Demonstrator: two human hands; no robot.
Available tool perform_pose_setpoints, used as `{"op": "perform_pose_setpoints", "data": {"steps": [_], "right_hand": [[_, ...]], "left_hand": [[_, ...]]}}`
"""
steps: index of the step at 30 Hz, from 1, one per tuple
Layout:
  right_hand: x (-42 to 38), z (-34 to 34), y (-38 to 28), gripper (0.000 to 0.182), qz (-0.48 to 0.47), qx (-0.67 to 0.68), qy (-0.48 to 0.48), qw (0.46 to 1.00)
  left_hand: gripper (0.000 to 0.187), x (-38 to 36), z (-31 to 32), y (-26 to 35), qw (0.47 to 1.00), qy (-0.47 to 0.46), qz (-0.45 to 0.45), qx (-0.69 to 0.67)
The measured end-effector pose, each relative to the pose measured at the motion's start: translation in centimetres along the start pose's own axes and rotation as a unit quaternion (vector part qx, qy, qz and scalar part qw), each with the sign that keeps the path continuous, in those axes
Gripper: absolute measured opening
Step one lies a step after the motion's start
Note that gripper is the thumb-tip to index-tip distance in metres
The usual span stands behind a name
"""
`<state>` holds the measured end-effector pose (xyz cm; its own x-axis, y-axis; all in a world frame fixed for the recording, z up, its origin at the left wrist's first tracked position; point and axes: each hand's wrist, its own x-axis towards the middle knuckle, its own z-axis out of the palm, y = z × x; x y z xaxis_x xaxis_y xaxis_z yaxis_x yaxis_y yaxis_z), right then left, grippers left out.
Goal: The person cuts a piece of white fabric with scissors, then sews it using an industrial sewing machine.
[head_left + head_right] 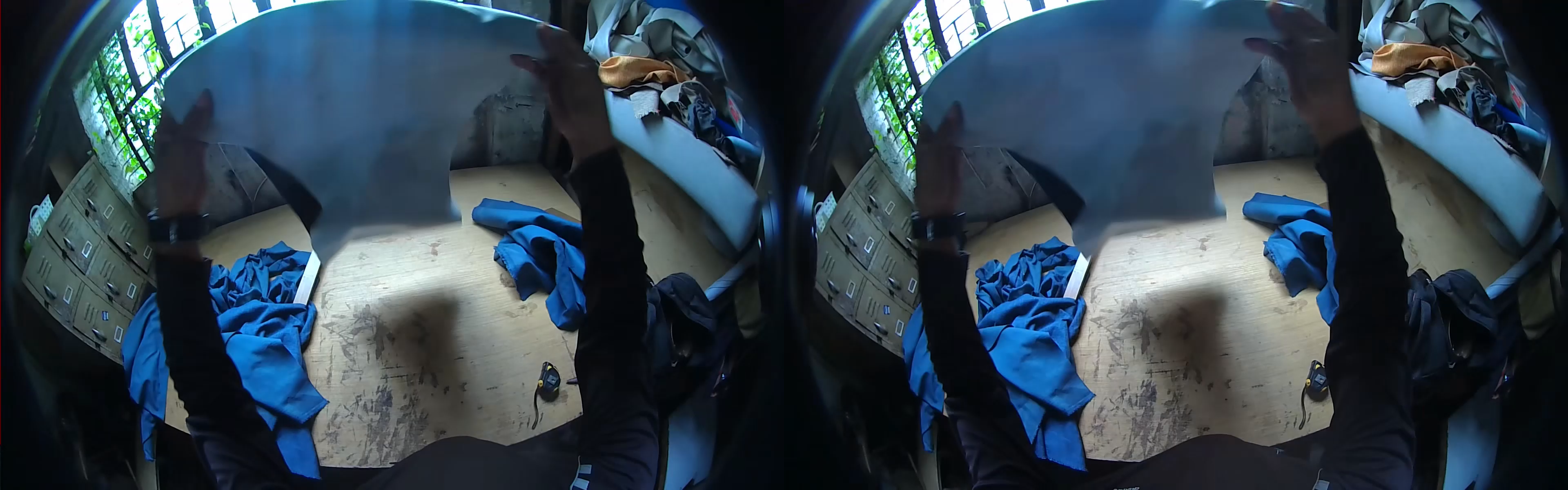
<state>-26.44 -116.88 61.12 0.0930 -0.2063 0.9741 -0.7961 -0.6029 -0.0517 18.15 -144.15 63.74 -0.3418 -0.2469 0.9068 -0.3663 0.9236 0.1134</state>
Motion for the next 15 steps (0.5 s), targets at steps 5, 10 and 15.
{"op": "perform_pose_setpoints", "data": {"steps": [5, 10, 15], "right_hand": [[-12.5, -2.5, -6.2, 0.044, 0.244, 0.124, 0.121, 0.954], [-26.2, 0.1, -17.3, 0.013, 0.526, 0.176, 0.028, 0.832], [-48.4, 4.4, -17.6, 0.018, 0.687, 0.140, -0.046, 0.712]], "left_hand": [[0.040, -8.9, -5.1, 6.6, 0.972, -0.042, -0.223, -0.055], [0.016, -27.4, -2.3, 6.7, 0.804, -0.134, -0.377, -0.440], [0.030, -50.5, 6.6, 5.1, 0.657, -0.247, -0.589, -0.401]]}}
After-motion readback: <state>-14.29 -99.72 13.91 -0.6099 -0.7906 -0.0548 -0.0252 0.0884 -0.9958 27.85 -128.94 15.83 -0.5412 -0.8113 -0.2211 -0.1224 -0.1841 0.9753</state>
